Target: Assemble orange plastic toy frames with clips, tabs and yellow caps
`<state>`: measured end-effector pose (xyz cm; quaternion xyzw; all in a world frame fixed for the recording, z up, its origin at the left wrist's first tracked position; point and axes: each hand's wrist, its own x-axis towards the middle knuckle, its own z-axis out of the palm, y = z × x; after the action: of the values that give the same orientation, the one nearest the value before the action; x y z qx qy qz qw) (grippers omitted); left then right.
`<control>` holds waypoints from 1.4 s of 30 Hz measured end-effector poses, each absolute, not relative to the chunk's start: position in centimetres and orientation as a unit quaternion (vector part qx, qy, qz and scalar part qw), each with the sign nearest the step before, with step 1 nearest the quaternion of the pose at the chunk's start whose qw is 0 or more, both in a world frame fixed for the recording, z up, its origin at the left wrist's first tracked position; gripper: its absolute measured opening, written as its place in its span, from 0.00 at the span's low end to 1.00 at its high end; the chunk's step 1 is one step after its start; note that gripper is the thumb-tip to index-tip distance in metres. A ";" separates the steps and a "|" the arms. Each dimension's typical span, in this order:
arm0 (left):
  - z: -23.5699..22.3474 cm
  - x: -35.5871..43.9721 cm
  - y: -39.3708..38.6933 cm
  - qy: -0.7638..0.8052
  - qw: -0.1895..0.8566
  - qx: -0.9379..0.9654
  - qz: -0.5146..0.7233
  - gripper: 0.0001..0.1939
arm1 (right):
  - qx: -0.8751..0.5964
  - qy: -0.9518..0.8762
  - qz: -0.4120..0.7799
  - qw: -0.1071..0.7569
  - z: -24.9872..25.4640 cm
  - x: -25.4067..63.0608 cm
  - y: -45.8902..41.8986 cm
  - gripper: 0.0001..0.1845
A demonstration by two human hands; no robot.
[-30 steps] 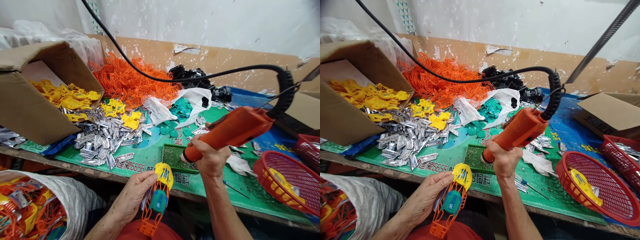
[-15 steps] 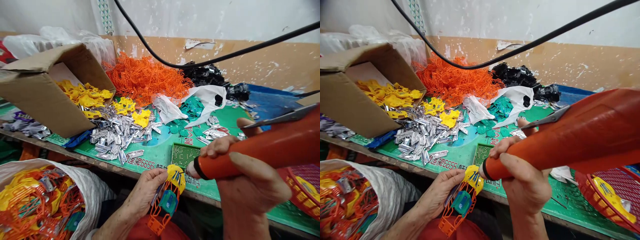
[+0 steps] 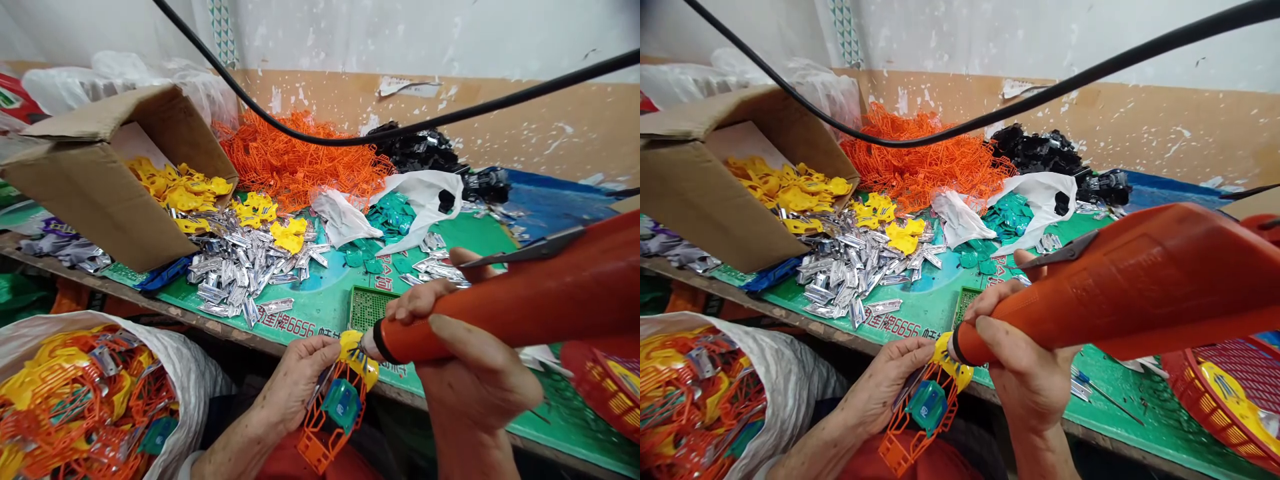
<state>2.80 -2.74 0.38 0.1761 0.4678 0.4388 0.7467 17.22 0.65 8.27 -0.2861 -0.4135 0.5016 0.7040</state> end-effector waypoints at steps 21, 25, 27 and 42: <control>0.0 2.9 -3.0 0.498 0.720 0.219 0.431 0.18 | -0.321 -0.446 0.462 0.696 7.6 16.7 0.0 0.25; -0.2 3.0 -3.0 0.505 0.711 0.224 0.434 0.18 | -0.335 -0.452 0.456 0.690 7.3 16.8 -0.2 0.26; -0.1 3.1 -3.1 0.506 0.708 0.222 0.439 0.18 | -0.348 -0.460 0.448 0.683 7.2 16.8 -0.3 0.27; 0.1 3.0 -3.0 0.500 0.709 0.193 0.458 0.21 | -0.312 -0.435 0.470 0.702 6.9 16.7 -0.2 0.29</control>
<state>3.00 -3.00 0.14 0.1926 0.5001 0.4578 0.7094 16.65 -0.20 6.89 -0.3119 -0.4351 0.4700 0.7018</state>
